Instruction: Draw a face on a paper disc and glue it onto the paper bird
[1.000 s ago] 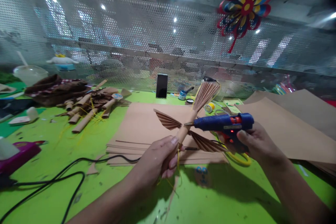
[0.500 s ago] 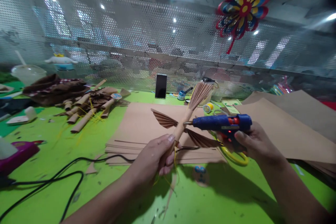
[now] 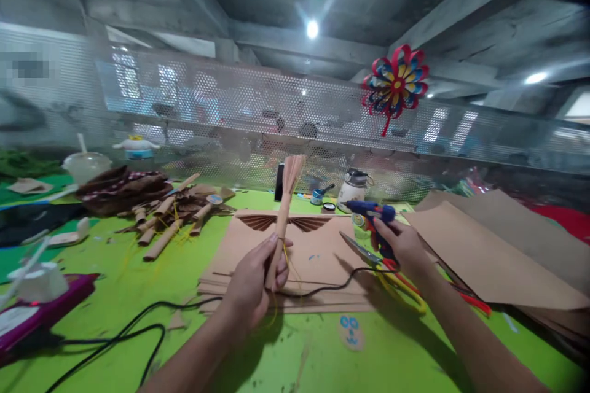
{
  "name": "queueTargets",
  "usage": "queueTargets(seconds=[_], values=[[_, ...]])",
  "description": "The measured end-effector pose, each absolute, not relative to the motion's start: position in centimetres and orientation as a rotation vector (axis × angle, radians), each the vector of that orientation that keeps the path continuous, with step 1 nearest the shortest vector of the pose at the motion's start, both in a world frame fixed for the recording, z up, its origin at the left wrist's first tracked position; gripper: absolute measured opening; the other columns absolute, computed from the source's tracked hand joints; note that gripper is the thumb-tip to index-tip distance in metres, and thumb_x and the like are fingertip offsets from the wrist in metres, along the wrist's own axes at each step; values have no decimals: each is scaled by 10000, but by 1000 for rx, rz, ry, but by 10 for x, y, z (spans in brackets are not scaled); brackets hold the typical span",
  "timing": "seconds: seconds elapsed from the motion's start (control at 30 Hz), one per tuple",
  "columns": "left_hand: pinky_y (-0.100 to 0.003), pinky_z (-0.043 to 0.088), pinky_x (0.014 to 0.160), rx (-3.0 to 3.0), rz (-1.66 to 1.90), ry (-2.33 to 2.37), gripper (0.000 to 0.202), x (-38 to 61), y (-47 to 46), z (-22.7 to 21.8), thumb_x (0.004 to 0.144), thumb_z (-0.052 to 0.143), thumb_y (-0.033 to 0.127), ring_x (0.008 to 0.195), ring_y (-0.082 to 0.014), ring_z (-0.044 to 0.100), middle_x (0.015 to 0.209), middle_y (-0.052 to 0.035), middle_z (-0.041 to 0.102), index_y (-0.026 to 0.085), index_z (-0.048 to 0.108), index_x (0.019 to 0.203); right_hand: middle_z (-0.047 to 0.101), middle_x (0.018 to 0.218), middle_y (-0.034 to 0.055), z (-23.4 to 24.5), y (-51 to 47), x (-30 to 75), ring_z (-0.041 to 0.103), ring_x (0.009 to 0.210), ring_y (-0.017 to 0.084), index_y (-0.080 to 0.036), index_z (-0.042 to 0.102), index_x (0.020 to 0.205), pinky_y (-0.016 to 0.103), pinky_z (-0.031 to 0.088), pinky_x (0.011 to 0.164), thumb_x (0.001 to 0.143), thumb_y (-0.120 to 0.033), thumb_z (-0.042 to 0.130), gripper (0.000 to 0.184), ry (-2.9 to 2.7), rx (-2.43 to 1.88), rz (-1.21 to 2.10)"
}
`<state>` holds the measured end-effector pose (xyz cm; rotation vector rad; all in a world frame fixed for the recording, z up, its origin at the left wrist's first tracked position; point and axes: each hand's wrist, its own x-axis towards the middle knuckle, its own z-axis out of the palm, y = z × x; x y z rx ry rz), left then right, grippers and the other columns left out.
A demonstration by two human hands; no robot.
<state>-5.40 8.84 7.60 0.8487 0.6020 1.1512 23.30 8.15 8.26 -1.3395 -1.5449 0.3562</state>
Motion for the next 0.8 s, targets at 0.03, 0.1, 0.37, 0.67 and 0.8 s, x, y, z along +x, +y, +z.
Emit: queueTargets(seconds=[0.03,0.1,0.37,0.67,0.8], values=[[-161,257,392,848,1172,603,243,-56,90,76,925,482,319,407,-61,344,542,41,421,100,583,901,598,585,28,82,90,231,559,490,150,-127,628,853,269,454,486,903,-532,474,436,-1583,-1364,298],[-159,276,407,843,1216,601,233,-60,94,77,925,479,310,424,-67,368,547,37,431,101,579,905,591,614,24,80,111,225,566,538,163,-135,628,862,284,461,528,870,-482,549,356,-1647,-1398,204],[-165,288,413,825,1298,597,199,-67,109,74,890,515,299,421,-79,391,526,31,451,110,576,878,584,947,96,48,181,169,557,857,228,-167,587,853,362,463,781,816,-182,615,49,-1973,-1451,-134],[-157,268,394,846,1256,618,254,-65,112,66,816,621,367,397,-71,388,504,54,435,121,570,852,610,973,80,35,185,156,584,885,236,-174,602,955,386,496,786,817,-129,581,147,-2080,-1374,-315],[-156,256,389,871,1228,602,260,-63,111,64,815,617,369,396,-68,377,512,50,444,115,573,852,615,1074,113,35,163,158,543,1023,315,-221,634,1022,458,466,897,812,-142,567,234,-2116,-1260,-345]])
